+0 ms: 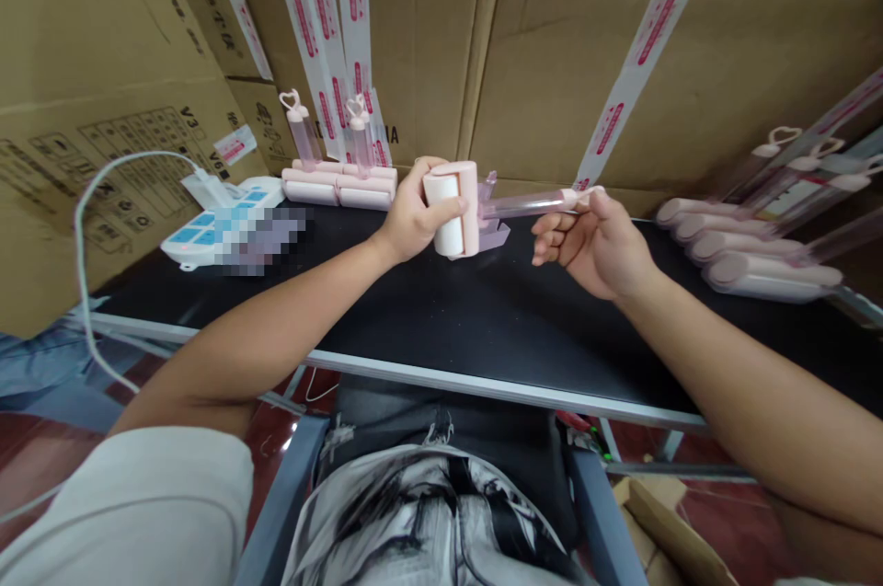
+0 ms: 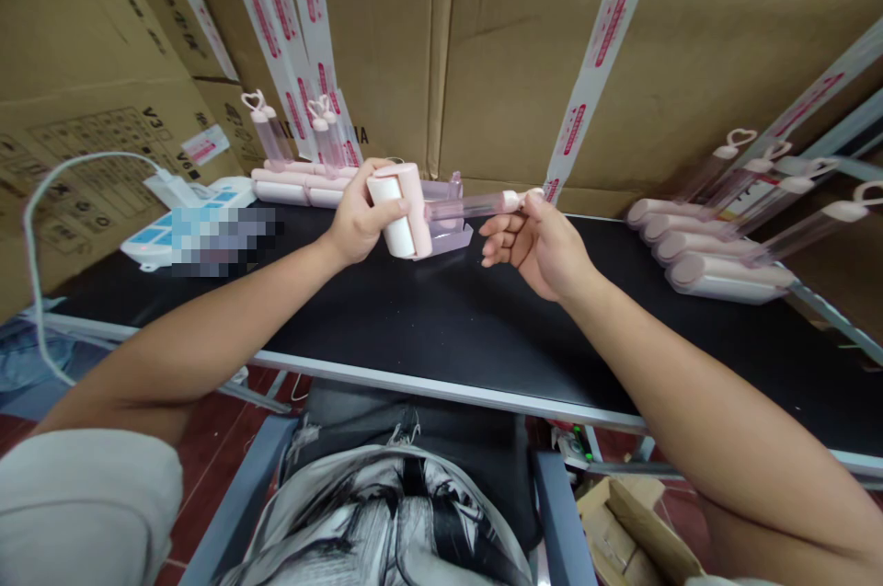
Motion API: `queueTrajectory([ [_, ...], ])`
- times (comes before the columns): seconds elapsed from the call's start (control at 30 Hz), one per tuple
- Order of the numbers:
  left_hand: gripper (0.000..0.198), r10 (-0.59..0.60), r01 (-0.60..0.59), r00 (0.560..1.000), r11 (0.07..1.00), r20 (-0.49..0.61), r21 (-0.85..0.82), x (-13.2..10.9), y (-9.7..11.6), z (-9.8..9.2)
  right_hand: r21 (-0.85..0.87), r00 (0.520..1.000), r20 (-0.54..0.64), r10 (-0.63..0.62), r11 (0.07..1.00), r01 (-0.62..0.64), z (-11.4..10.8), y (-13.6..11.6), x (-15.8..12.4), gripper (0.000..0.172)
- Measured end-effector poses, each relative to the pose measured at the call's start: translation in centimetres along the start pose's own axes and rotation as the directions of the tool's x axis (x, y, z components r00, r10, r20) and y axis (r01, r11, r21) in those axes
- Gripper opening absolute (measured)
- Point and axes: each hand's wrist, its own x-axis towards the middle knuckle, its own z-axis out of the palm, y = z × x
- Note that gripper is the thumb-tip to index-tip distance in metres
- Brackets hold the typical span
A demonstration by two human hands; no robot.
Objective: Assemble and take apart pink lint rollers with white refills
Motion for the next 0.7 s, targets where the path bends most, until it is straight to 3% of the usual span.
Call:
queueTrajectory([
  [0.1, 0.064, 0.037, -0.037, 0.999, 0.999, -0.024, 0.003, 0.6, 0.0, -1.1, -0.034, 0.998, -0.040, 0.045, 0.998, -0.046, -0.7, -0.3, 0.4, 0.059],
  [0.2, 0.064, 0.037, -0.039, 0.998, 0.998, 0.050, 0.044, 0.8, 0.0, -1.7, -0.072, 0.993, -0.010, 0.119, 0.990, -0.119, -0.7, -0.3, 0.4, 0.063],
  [0.3, 0.065, 0.042, -0.054, 0.992, 0.993, 0.115, 0.104, 0.7, 0.1, -1.8, -0.133, 0.987, 0.021, 0.157, 0.979, -0.153, -0.3, -0.1, 0.1, 0.063],
  [0.43, 0.066, 0.067, -0.088, 0.991, 0.978, 0.116, 0.190, 0.7, -0.1, -1.6, -0.163, 0.987, -0.010, 0.158, 0.974, -0.157, 0.2, 0.4, 0.1, 0.062],
  [0.57, 0.071, 0.088, -0.096, 0.995, 0.976, 0.049, 0.193, 0.7, -0.4, -1.3, -0.190, 0.996, -0.091, -0.015, 0.982, -0.002, 0.4, 1.2, 0.1, 0.060],
  [0.7, 0.073, 0.100, -0.096, 0.995, 0.986, -0.023, 0.134, 0.8, 0.0, -0.8, -0.340, 0.960, -0.122, -0.254, 0.919, 0.199, 0.7, 1.7, -0.4, 0.054],
])
